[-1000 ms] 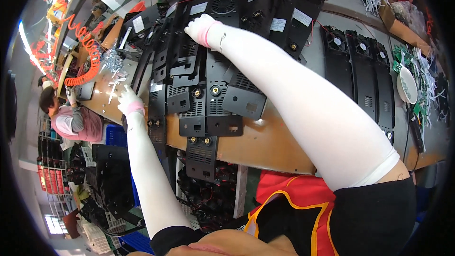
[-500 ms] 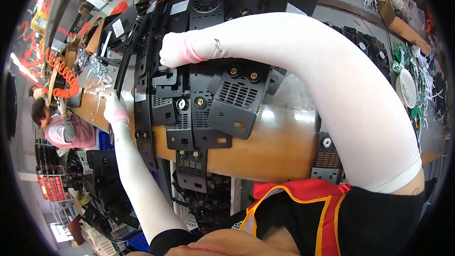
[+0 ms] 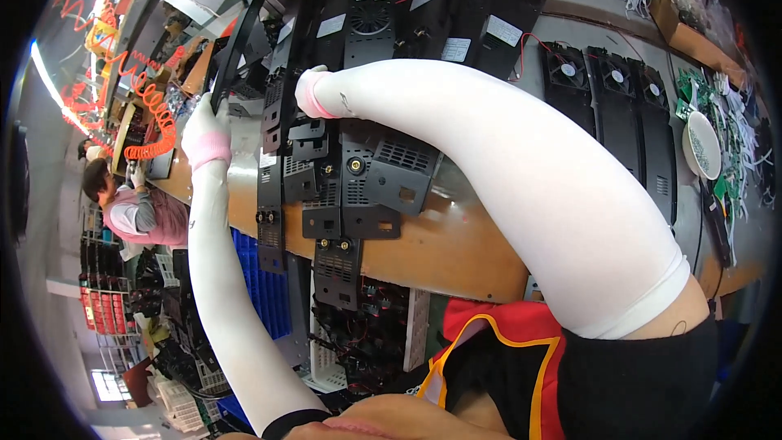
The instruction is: The person assembles electronic components by placing circuit boards onto housings and securing them with screws using an electric screwdriver.
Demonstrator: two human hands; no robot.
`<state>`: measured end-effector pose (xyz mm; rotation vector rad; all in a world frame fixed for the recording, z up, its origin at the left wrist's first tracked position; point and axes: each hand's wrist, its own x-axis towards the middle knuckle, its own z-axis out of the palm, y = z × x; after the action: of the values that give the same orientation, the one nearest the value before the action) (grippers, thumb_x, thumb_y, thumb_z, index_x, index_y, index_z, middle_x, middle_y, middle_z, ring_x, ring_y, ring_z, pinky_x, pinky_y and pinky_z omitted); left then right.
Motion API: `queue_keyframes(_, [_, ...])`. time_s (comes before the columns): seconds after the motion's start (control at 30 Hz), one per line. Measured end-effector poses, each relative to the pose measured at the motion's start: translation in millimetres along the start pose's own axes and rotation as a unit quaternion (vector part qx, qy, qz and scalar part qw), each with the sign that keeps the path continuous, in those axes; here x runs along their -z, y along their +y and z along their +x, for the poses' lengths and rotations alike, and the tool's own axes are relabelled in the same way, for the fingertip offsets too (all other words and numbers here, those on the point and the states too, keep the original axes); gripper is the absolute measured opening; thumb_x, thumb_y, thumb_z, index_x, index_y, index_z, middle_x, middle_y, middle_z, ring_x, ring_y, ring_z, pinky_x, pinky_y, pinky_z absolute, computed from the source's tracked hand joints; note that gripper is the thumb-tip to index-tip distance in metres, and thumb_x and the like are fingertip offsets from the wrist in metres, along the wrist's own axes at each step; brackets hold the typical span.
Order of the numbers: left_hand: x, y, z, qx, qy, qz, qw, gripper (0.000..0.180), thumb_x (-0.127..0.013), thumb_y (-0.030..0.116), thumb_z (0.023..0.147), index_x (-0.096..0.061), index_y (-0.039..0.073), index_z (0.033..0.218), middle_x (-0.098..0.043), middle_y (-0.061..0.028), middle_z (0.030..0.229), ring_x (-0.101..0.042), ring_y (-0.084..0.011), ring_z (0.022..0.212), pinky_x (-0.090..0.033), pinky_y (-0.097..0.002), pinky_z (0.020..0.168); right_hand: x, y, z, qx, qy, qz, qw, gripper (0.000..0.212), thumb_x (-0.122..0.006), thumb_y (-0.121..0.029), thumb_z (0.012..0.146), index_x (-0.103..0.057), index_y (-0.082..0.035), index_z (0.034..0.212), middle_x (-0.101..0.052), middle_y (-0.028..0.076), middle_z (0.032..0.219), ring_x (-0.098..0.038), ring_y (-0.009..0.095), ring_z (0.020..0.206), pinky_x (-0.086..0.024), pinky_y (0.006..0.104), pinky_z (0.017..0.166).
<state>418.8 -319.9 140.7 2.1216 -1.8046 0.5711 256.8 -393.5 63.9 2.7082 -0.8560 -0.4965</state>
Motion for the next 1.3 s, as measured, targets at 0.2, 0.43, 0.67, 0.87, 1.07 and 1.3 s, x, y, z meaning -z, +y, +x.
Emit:
queue_keyframes(0.2, [32.0,38.3,19.1,-0.047,-0.031,-0.180,0.982,0.039,-0.063,0.036,0.088,-0.064,0.010,0.117,-0.069,-0.0200,0.099,-0.066,-0.0362,0.093,-0.050,-0.0400,0.083,-15.0,45.8,-50.5,-0.036,0.037,0.037,0.998,0.027,-0.065,-0.022,0.080,-0.071,-0.010,0.104,-0.070,0.009,0.103,-0.067,0.032,0.096,-0.054,0.0431,0.079])
queue_keyframes(0.43, [139.7,98.1,-74.6,0.049,-0.264,-0.654,0.707,0.042,-0.048,0.035,0.101,-0.058,-0.003,0.113,-0.067,-0.0113,0.099,-0.068,-0.0175,0.079,-0.056,-0.0293,0.072,-13.6,79.0,-265.4,-0.044,0.268,0.191,0.943,0.040,-0.065,-0.022,0.083,-0.061,-0.003,0.118,-0.062,0.015,0.118,-0.059,0.031,0.110,-0.047,0.0402,0.093])
queue_keyframes(0.67, [60.6,200.2,-131.3,-0.033,-0.409,-0.693,0.592,0.036,-0.056,0.031,0.097,-0.058,0.001,0.117,-0.067,-0.0103,0.102,-0.068,-0.0202,0.086,-0.057,-0.0346,0.076,-53.0,60.0,-569.9,-0.496,0.202,0.316,0.783,0.037,-0.055,-0.029,0.092,-0.062,-0.001,0.114,-0.066,0.019,0.106,-0.063,0.032,0.100,-0.047,0.0398,0.090])
queue_keyframes(0.87, [38.6,267.6,-181.9,-0.078,-0.466,-0.642,0.604,0.030,-0.058,0.023,0.095,-0.059,-0.002,0.112,-0.066,-0.0092,0.100,-0.064,-0.0156,0.083,-0.053,-0.0293,0.076,-67.5,-71.9,-678.1,-0.523,0.160,0.280,0.789,0.027,-0.055,-0.017,0.092,-0.062,0.000,0.112,-0.066,0.017,0.104,-0.064,0.030,0.093,-0.050,0.0357,0.085])
queue_keyframes(1.07, [24.3,280.4,-195.5,-0.021,-0.493,-0.654,0.574,0.025,-0.056,0.016,0.092,-0.061,-0.002,0.109,-0.066,-0.0077,0.096,-0.063,-0.0159,0.080,-0.052,-0.0291,0.075,-74.9,-154.8,-750.0,-0.534,0.189,0.275,0.777,0.028,-0.055,-0.015,0.090,-0.062,0.002,0.111,-0.066,0.019,0.099,-0.064,0.032,0.093,-0.051,0.0369,0.086])
queue_keyframes(1.3, [45.3,279.0,-214.3,-0.276,-0.262,-0.494,0.782,0.057,-0.051,0.000,0.075,-0.051,0.001,0.132,-0.067,-0.0113,0.107,-0.065,-0.0230,0.094,-0.049,-0.0315,0.084,-116.8,-135.8,-735.2,-0.479,0.216,0.360,0.771,0.032,-0.054,-0.018,0.089,-0.062,0.003,0.111,-0.066,0.020,0.102,-0.065,0.031,0.095,-0.051,0.0362,0.088])
